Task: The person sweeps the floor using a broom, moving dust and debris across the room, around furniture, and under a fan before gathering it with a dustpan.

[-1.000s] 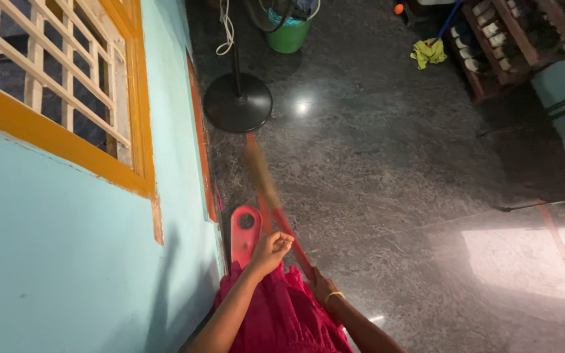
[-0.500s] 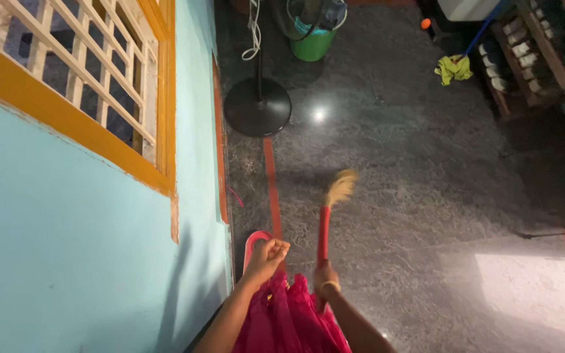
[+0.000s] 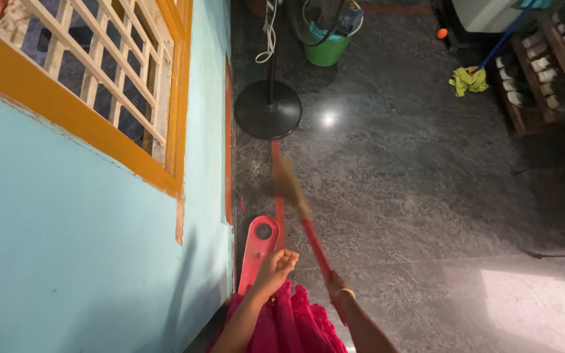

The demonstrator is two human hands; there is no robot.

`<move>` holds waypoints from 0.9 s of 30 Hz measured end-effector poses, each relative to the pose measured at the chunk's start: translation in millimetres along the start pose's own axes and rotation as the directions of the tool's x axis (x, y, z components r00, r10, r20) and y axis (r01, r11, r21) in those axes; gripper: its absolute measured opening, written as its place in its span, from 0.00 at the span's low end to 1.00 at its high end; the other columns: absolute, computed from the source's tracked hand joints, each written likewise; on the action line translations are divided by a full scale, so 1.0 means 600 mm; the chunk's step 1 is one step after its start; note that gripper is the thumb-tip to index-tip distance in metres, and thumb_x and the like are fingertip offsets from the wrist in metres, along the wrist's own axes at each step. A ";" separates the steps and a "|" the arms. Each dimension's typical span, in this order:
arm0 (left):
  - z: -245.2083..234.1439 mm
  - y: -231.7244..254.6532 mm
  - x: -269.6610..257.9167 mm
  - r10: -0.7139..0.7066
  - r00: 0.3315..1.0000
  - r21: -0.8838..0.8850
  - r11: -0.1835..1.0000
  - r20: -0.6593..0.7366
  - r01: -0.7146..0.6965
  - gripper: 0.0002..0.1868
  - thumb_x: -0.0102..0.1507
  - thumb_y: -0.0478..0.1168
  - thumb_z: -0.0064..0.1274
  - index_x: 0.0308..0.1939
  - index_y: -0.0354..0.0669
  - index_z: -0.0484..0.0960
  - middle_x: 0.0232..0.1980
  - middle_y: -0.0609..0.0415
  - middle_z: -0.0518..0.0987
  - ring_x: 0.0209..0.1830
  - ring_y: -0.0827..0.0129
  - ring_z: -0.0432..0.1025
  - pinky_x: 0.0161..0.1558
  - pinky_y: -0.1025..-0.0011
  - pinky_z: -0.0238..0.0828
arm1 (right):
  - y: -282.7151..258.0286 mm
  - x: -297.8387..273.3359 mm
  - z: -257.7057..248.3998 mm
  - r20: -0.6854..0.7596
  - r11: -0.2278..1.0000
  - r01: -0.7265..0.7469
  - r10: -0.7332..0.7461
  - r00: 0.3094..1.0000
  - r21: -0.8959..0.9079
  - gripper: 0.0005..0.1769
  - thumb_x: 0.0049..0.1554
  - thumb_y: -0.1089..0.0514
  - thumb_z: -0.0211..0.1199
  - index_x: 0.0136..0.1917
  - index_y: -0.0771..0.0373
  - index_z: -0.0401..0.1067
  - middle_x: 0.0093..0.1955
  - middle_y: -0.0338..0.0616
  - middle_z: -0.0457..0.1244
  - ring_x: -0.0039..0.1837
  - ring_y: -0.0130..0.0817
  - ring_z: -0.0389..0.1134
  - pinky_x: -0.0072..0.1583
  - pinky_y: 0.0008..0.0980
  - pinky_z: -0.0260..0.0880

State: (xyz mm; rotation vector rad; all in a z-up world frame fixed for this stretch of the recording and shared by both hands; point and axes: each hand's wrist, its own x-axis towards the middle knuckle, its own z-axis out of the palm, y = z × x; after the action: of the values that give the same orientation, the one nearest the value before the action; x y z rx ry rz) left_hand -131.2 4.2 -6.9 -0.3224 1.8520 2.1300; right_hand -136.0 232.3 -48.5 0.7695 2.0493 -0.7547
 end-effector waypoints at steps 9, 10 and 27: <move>0.015 0.007 0.008 -0.051 0.998 -0.006 0.999 -0.029 0.050 0.12 0.62 0.34 0.54 0.49 0.39 0.84 0.44 0.57 0.85 0.44 0.77 0.79 0.49 0.75 0.76 | -0.117 0.061 0.048 -0.175 0.956 0.290 -0.292 0.940 -0.039 0.24 0.59 0.47 0.54 0.67 0.54 0.65 0.58 0.62 0.67 0.63 0.62 0.68 0.61 0.54 0.70; 0.024 0.012 0.013 -0.050 0.998 0.034 0.998 -0.033 0.051 0.11 0.63 0.35 0.54 0.48 0.40 0.84 0.43 0.57 0.86 0.42 0.76 0.79 0.48 0.75 0.76 | -0.120 0.065 0.040 -0.084 0.958 0.283 -0.286 0.954 -0.046 0.24 0.60 0.48 0.53 0.69 0.51 0.64 0.59 0.61 0.67 0.64 0.61 0.67 0.62 0.54 0.69; 0.050 -0.019 0.042 -0.100 0.980 -0.003 0.995 0.172 0.102 0.09 0.65 0.37 0.55 0.48 0.39 0.84 0.38 0.58 0.82 0.37 0.78 0.74 0.42 0.77 0.73 | 0.106 0.182 0.020 0.115 0.745 -0.117 0.055 0.992 0.657 0.21 0.62 0.42 0.58 0.41 0.62 0.67 0.25 0.46 0.59 0.25 0.43 0.62 0.28 0.45 0.63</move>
State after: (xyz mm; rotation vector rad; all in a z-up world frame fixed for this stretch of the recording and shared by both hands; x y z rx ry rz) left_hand -149.9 37.4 -22.2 -0.2222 1.6910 2.0334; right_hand -137.6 291.7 -160.7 1.1862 1.6292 -1.4762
